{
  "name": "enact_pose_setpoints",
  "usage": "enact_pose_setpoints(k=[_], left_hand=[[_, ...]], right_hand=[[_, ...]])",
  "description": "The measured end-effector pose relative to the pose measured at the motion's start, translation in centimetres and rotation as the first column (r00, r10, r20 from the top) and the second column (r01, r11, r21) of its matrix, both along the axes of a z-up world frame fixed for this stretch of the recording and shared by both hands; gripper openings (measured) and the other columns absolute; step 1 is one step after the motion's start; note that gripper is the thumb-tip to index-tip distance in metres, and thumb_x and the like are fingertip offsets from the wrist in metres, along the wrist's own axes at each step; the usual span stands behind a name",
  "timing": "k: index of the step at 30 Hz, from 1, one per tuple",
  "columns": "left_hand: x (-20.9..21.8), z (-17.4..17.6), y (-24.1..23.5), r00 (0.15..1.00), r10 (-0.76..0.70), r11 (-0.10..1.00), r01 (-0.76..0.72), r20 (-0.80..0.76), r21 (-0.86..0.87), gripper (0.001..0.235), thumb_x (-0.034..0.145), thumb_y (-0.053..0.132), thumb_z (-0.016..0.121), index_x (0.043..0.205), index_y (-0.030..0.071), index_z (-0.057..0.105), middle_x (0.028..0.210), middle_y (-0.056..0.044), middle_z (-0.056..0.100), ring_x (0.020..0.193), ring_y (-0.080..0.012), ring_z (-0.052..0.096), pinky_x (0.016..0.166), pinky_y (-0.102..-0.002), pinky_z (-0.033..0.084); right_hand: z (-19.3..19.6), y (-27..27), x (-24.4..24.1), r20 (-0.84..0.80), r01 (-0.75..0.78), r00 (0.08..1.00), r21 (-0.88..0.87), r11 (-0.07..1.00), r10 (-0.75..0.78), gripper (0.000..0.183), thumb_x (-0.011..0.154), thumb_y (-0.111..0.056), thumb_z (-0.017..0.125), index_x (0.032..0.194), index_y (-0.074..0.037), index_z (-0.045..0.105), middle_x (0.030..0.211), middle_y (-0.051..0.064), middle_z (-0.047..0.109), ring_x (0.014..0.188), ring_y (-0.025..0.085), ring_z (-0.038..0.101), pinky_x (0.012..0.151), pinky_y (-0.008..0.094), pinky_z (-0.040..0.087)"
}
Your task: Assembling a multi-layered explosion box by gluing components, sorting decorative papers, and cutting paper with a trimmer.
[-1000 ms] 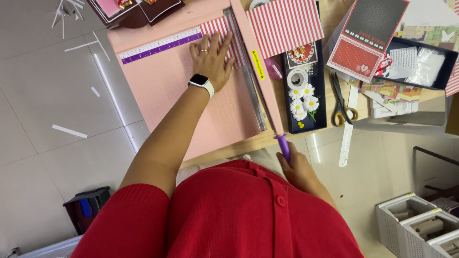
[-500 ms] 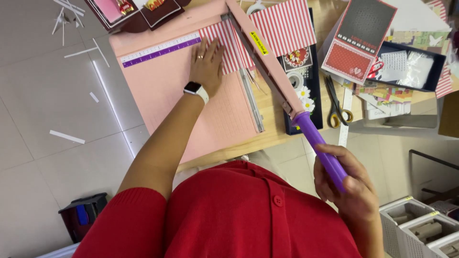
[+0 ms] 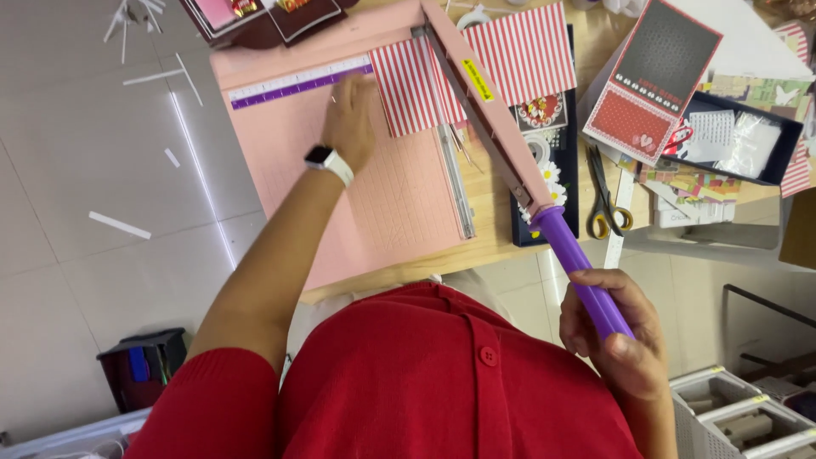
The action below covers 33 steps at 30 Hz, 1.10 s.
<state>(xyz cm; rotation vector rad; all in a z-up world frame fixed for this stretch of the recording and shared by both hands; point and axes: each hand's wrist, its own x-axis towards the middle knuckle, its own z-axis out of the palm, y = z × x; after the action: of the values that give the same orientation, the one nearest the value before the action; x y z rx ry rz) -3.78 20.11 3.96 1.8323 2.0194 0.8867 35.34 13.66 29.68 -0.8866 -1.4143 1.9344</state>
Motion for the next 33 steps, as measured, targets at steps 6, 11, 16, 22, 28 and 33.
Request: enact_pose_setpoints(k=[6, 11, 16, 22, 28, 33], left_hand=[[-2.4, 1.4, 1.0, 0.963, -0.222, 0.951, 0.180, -0.153, -0.251, 0.058, 0.107, 0.023, 0.043, 0.162, 0.016, 0.027, 0.170, -0.016, 0.015, 0.155, -0.0399, 0.005, 0.124, -0.061, 0.005], [-2.2, 0.7, 0.8, 0.917, -0.346, 0.916, 0.284, -0.200, -0.283, 0.075, 0.107, 0.062, 0.030, 0.168, 0.018, 0.022, 0.172, -0.015, 0.003, 0.155, -0.0401, -0.005, 0.124, -0.067, 0.000], [-2.3, 0.0, 0.8, 0.902, -0.378, 0.908, 0.317, -0.210, -0.273, 0.110, 0.091, 0.090, 0.026, 0.165, 0.009, 0.033, 0.168, -0.028, 0.003, 0.154, -0.0445, -0.003, 0.122, -0.067, -0.001], [-2.1, -0.1, 2.1, 0.925, -0.301, 0.911, 0.207, -0.233, -0.357, 0.140, 0.068, 0.101, 0.051, 0.164, 0.005, 0.016, 0.170, -0.022, 0.012, 0.156, -0.0394, 0.006, 0.124, -0.061, 0.007], [-1.4, 1.2, 0.9, 0.915, -0.311, 0.890, 0.186, -0.256, -0.417, 0.123, 0.080, 0.097, 0.026, 0.166, 0.011, 0.007, 0.171, -0.022, 0.002, 0.158, -0.0418, 0.000, 0.120, -0.070, -0.004], [0.9, -0.5, -1.7, 0.899, -0.227, 0.921, 0.072, -0.374, -0.384, 0.110, 0.091, 0.092, 0.020, 0.166, 0.013, 0.007, 0.169, -0.028, 0.012, 0.157, -0.0453, 0.009, 0.119, -0.072, -0.004]], right_hand=[[-0.4, 0.4, 0.8, 0.074, -0.046, 0.996, 0.015, 0.999, 0.045, 0.090, 0.082, -0.049, 0.087, 0.146, -0.003, 0.044, 0.077, 0.010, 0.060, 0.054, 0.011, 0.051, 0.048, 0.021, 0.044], [-0.4, 0.6, 1.3, 0.197, -0.058, 0.979, 0.046, 0.997, 0.048, 0.089, 0.074, -0.033, 0.086, 0.149, -0.007, 0.045, 0.077, 0.010, 0.065, 0.058, 0.011, 0.058, 0.052, 0.019, 0.050], [-1.2, 1.4, 1.9, 0.174, -0.139, 0.977, 0.082, 0.987, 0.123, 0.083, 0.074, -0.033, 0.089, 0.143, -0.009, 0.050, 0.079, 0.007, 0.067, 0.065, 0.011, 0.066, 0.057, 0.022, 0.056], [-1.8, 3.0, 3.2, 0.137, -0.305, 0.947, 0.098, 0.947, 0.291, 0.101, 0.073, -0.032, 0.096, 0.153, -0.009, 0.039, 0.085, 0.011, 0.072, 0.068, 0.014, 0.070, 0.061, 0.025, 0.061], [-2.3, 4.0, 3.1, 0.104, -0.359, 0.931, 0.093, 0.929, 0.350, 0.116, 0.074, -0.037, 0.098, 0.161, -0.010, 0.026, 0.085, 0.010, 0.073, 0.068, 0.015, 0.072, 0.061, 0.025, 0.063], [-2.2, 4.2, 3.2, 0.105, -0.375, 0.925, 0.091, 0.923, 0.365, 0.110, 0.075, -0.035, 0.098, 0.159, -0.012, 0.031, 0.086, 0.010, 0.074, 0.068, 0.014, 0.069, 0.064, 0.025, 0.062]])
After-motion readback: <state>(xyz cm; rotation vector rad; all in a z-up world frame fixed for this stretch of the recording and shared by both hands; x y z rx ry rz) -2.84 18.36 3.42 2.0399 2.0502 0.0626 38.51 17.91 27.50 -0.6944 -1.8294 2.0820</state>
